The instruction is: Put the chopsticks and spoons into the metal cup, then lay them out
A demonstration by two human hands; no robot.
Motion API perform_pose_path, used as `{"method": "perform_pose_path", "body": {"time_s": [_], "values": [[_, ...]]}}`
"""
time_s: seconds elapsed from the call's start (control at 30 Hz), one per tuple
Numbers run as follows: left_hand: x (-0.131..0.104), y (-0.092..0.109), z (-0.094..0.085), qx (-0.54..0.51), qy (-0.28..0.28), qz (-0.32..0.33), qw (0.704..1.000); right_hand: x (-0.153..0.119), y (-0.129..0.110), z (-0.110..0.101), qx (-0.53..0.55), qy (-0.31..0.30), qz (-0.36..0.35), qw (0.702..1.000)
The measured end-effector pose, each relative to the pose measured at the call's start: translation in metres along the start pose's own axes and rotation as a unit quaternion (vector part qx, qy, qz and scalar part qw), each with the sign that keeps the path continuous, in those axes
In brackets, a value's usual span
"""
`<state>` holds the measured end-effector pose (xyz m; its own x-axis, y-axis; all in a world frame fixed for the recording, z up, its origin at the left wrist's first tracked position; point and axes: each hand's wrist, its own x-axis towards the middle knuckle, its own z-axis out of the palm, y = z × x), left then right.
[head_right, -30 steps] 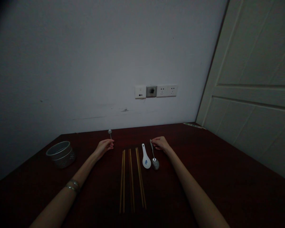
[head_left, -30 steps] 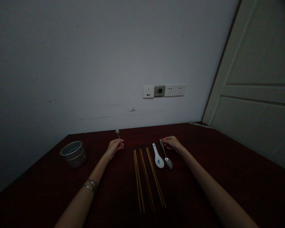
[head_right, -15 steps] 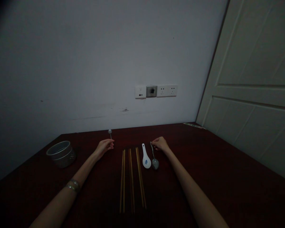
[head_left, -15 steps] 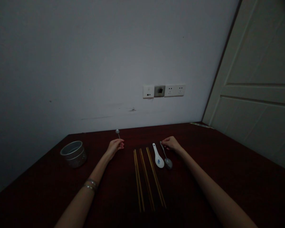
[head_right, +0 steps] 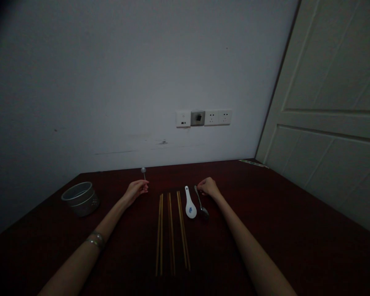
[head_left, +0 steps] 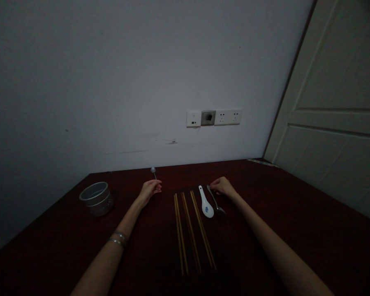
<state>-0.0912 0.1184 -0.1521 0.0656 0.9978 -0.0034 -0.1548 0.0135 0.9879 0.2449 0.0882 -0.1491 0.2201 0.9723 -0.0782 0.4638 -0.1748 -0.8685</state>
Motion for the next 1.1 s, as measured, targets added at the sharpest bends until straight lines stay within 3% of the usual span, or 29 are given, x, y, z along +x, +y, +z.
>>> {"method": "perform_pose_path", "body": {"time_s": [0.27,0.6,0.8,0.97,1.1], "values": [[-0.001,0.001,0.000,-0.003,-0.004,-0.001,1.000,0.000,0.001,0.000,-0.005,-0.001,-0.008,1.000],[0.005,-0.006,-0.005,-0.010,-0.013,-0.011,1.000,0.002,0.018,-0.011,0.033,0.064,-0.054,0.996],[0.011,0.012,-0.022,-0.026,0.021,-0.058,0.998,-0.001,0.022,-0.008,0.043,0.081,-0.080,0.993],[0.030,0.028,-0.035,0.134,0.121,-0.042,0.983,0.003,0.027,-0.006,0.025,0.094,-0.091,0.991],[0.055,0.024,-0.029,0.239,0.148,-0.055,0.958,0.004,0.029,-0.006,0.010,0.096,-0.086,0.992]]}}
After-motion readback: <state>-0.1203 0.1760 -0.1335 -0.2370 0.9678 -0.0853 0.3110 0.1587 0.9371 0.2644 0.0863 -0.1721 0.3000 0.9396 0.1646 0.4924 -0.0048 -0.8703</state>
